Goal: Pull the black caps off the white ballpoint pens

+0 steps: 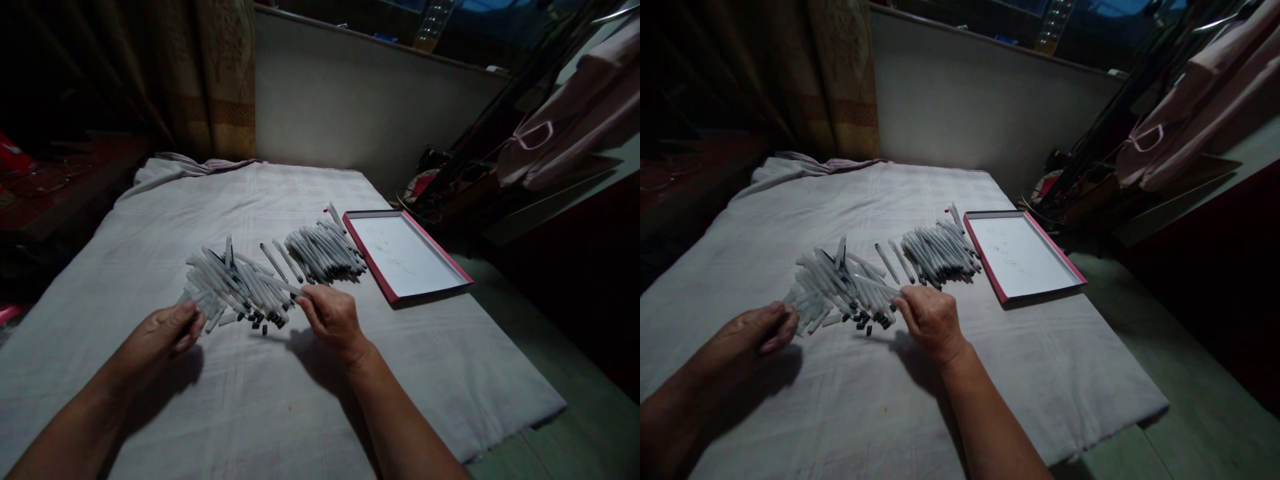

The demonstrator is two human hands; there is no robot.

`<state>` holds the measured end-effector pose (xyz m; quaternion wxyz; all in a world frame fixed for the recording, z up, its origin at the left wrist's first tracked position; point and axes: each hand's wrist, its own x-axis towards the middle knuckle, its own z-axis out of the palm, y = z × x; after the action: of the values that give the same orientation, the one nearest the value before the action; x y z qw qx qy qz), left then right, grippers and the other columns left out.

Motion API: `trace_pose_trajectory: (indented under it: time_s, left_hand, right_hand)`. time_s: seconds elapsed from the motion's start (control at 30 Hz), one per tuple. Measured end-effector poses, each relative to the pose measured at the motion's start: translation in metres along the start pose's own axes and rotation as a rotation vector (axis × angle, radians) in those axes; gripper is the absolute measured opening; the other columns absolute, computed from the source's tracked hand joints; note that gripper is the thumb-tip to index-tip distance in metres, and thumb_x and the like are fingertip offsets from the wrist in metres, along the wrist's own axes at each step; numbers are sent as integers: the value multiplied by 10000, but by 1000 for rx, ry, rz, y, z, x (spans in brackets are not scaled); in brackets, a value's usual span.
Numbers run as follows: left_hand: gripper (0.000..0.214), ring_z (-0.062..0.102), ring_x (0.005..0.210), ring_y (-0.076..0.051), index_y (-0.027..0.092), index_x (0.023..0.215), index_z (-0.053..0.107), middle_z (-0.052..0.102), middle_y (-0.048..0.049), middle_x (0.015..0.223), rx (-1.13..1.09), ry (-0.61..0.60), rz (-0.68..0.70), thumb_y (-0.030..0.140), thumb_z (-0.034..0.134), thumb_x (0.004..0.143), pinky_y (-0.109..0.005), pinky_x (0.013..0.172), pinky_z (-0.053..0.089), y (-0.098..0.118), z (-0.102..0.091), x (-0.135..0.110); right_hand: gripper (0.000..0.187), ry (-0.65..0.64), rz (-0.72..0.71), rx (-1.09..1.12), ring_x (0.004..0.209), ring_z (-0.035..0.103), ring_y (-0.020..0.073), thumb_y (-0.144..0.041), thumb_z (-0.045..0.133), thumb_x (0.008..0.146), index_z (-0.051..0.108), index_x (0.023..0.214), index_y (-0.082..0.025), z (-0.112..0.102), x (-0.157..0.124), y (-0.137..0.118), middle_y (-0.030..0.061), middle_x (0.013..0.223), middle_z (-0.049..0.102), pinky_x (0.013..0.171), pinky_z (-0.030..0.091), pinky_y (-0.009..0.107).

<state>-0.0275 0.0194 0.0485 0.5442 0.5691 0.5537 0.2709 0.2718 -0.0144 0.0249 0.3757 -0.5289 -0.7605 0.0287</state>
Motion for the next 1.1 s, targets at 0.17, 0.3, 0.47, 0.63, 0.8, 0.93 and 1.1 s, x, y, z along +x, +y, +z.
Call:
trace_pose_trajectory:
  time_s: [0.17, 0.3, 0.47, 0.63, 0.8, 0.93, 1.1]
  left_hand:
    - [469, 550, 618, -142, 205, 967, 680, 623, 6, 731, 277, 673, 152, 593, 614, 713, -251, 574, 423, -9, -5, 16]
    - [433, 572, 686, -156, 223, 1012, 707, 674, -32, 947, 611, 765, 135, 543, 500, 808, -289, 666, 437, -20, -16, 26]
    - [426, 630, 873, -222, 215, 1037, 703, 688, -68, 1015, 729, 668, 191, 499, 446, 852, -327, 750, 487, -26, -15, 29]
    - [467, 659, 942, -244, 194, 1047, 695, 695, -93, 1068, 743, 620, 252, 515, 407, 865, -360, 823, 515, -30, -12, 31]
    - [465, 665, 984, -249, 204, 1061, 691, 695, -95, 1108, 737, 624, 251, 519, 402, 878, -363, 840, 523, -30, -12, 32]
    - [427, 666, 963, -247, 208, 1065, 690, 698, -100, 1093, 727, 619, 281, 483, 416, 890, -358, 828, 528, -29, -10, 31]
    - [382, 664, 923, -235, 230, 1057, 690, 704, -89, 1070, 691, 633, 312, 478, 447, 898, -341, 815, 526, -31, -10, 31]
  right_hand:
    - [312, -87, 173, 0, 943, 700, 198, -204, 477, 985, 685, 1214, -163, 20, 1, -5, 101, 1031, 763, 841, 514, 274]
    - [327, -152, 219, -127, 925, 697, 212, -206, 502, 975, 688, 1240, -161, 31, 1, -8, 105, 1006, 760, 822, 508, 281]
    - [313, -180, 208, -197, 878, 689, 211, -242, 525, 980, 697, 1235, -184, 33, 1, -15, 93, 961, 749, 758, 494, 276]
    - [261, -162, 223, -163, 867, 686, 196, -287, 572, 966, 722, 1170, -221, 32, 1, -18, 72, 970, 733, 741, 489, 264]
    - [229, -120, 224, -97, 895, 695, 185, -264, 549, 976, 742, 1089, -214, 33, -1, -12, 69, 972, 740, 798, 503, 259]
    - [228, -90, 272, -113, 950, 700, 190, -205, 543, 968, 743, 1076, -194, 27, 3, -2, 80, 1019, 754, 851, 506, 259]
    - [244, -236, 365, -233, 980, 711, 205, -214, 565, 956, 737, 1128, -212, 12, 23, -2, 78, 1110, 757, 836, 507, 274]
